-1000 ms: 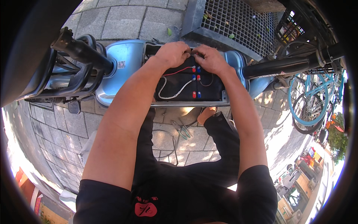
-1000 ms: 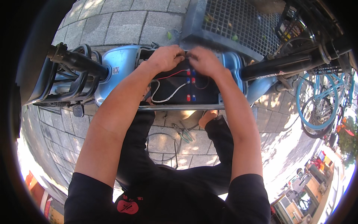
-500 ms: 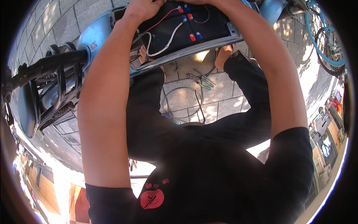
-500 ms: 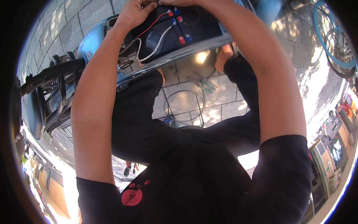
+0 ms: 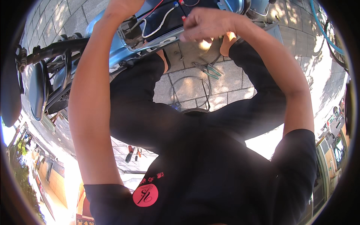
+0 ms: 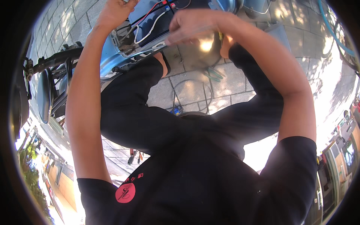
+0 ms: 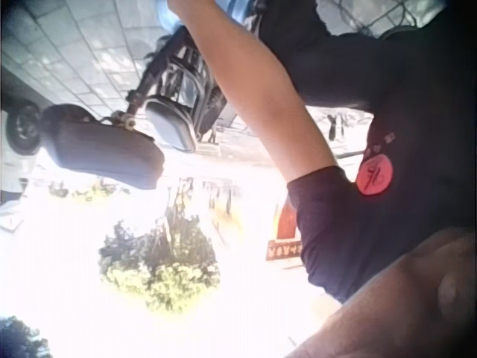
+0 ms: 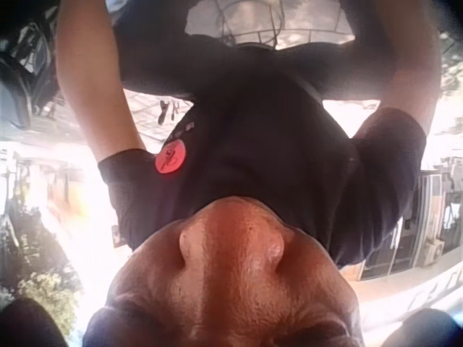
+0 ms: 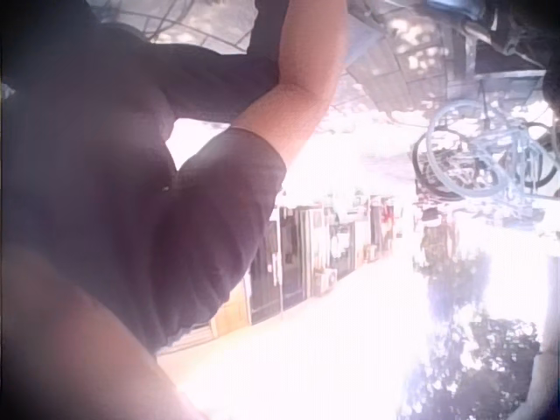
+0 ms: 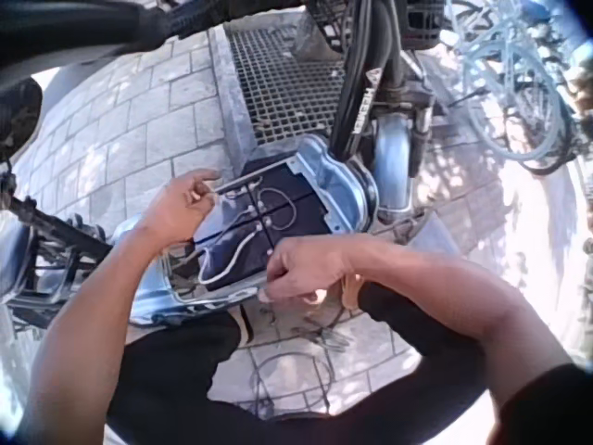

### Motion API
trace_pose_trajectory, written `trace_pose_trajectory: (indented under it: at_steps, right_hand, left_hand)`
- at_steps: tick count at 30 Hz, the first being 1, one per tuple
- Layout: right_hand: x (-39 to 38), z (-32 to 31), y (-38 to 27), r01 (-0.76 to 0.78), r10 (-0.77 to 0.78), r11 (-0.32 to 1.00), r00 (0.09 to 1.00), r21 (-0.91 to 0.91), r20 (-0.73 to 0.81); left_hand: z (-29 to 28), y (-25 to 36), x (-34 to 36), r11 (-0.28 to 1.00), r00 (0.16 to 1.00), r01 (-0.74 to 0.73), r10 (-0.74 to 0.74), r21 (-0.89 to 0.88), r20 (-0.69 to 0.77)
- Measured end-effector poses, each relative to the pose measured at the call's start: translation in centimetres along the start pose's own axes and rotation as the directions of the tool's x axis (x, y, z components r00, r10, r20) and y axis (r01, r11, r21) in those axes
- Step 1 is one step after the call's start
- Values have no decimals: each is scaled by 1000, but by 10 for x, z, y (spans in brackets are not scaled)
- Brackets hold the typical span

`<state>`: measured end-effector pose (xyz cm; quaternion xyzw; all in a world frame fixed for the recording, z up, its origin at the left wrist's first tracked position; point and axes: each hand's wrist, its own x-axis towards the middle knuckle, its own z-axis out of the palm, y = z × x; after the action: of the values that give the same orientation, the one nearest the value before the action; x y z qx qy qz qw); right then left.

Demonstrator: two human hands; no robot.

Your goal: The person works on the battery compartment of a light blue electric scooter, connecting wires to the battery terminals and securing them. They then use a blue power drill to fasten the compartment cover and seat back into place.

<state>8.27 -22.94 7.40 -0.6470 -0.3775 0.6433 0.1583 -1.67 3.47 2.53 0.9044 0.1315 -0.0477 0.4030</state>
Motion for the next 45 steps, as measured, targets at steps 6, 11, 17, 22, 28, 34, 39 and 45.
trace_pose_trajectory:
  at_steps: [6, 11, 17, 22, 28, 34, 39, 45]
  right_hand:
    - [83, 189, 173, 42, -57, 846, 998, -532, -13]
    - [171, 244, 206, -25, -69, 881, 981, -472, -181]
    - [194, 249, 205, -28, -80, 832, 982, -555, -169]
    - [189, 234, 191, 31, -139, 770, 983, -637, -120]
    - [153, 220, 163, 165, -182, 746, 982, -645, 42]
    - [30, 155, 98, 418, -563, 688, 823, -593, -73]
    - [-36, 79, 57, 407, -685, 536, 722, -740, -99]
    - [-32, 20, 53, 332, -649, 397, 761, -855, -6]
  left_hand:
    - [-31, 178, -69, 949, 964, -113, 33, -295, -264]
    - [-24, 162, -111, 995, 852, 64, -94, -76, -515]
    - [-36, 144, -105, 959, 862, -36, -112, -281, -495]
    - [-29, 156, -99, 971, 859, 33, -148, -235, -491]
    - [-15, 155, -92, 926, 895, -24, -149, -378, -421]
    - [-7, 121, -91, 971, 952, 180, -212, 156, 220]
    - [40, 99, -83, 990, 867, 139, -128, 12, 481]
    - [46, 96, -60, 867, 813, 406, -200, -287, 547]
